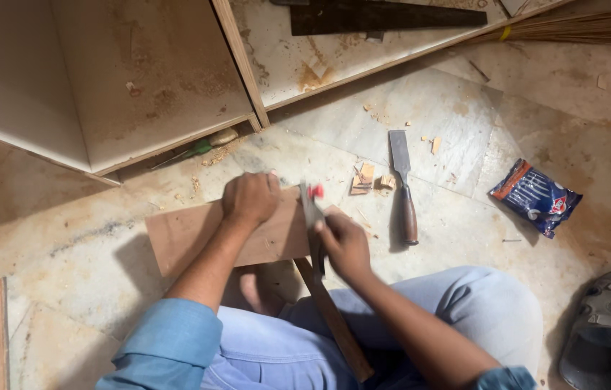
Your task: The person uses a hammer and a chisel to shape a piece of wood, then uses a small plane and continues to hammer and chisel parts of the wood.
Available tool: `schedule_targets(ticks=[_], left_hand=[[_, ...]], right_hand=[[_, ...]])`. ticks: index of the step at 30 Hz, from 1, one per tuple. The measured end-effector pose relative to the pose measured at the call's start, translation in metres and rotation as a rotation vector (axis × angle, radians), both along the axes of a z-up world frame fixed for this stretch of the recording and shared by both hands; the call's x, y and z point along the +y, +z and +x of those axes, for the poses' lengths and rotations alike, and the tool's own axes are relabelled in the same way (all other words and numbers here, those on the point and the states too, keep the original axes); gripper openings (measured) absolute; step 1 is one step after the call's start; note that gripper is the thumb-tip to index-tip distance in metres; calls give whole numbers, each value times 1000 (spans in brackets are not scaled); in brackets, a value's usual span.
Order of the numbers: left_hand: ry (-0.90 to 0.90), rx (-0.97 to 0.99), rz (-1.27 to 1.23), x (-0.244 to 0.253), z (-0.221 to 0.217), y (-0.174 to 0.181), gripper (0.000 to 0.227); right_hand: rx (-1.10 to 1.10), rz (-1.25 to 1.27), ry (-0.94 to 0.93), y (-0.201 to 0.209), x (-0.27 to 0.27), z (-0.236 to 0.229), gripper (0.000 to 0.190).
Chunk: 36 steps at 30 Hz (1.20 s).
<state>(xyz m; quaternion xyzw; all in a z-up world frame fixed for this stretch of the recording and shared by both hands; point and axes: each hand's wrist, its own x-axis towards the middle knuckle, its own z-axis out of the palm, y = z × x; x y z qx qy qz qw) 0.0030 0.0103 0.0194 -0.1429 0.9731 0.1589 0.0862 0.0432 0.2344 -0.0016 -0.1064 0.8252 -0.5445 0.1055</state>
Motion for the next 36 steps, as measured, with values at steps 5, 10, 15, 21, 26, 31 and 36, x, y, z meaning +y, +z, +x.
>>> schedule_targets(ticks=[5,10,15,21,26,31,36], left_hand=[[2,120,-21,-11,9,-7,56],[-83,62,-38,18,16,11,56],[17,15,35,-9,8,4,59],[-138,73,-69,13,8,7,55],[-71,56,-24,-1,0,4,56],[-116,-27,-28,5,4,2,57],[-201,77,3,21,6,10,57]], right_hand=[[90,162,-38,-12,-11,-6,39],[-88,65,-62,-4,-8,-33,42],[114,113,1,5,0,30,41],[-109,58,-127,1,-16,-37,43],[84,98,-60,0,-1,28,44],[7,29,-156,-15,-21,-22,39],[-549,-693,-359,-30,-6,-47,28]])
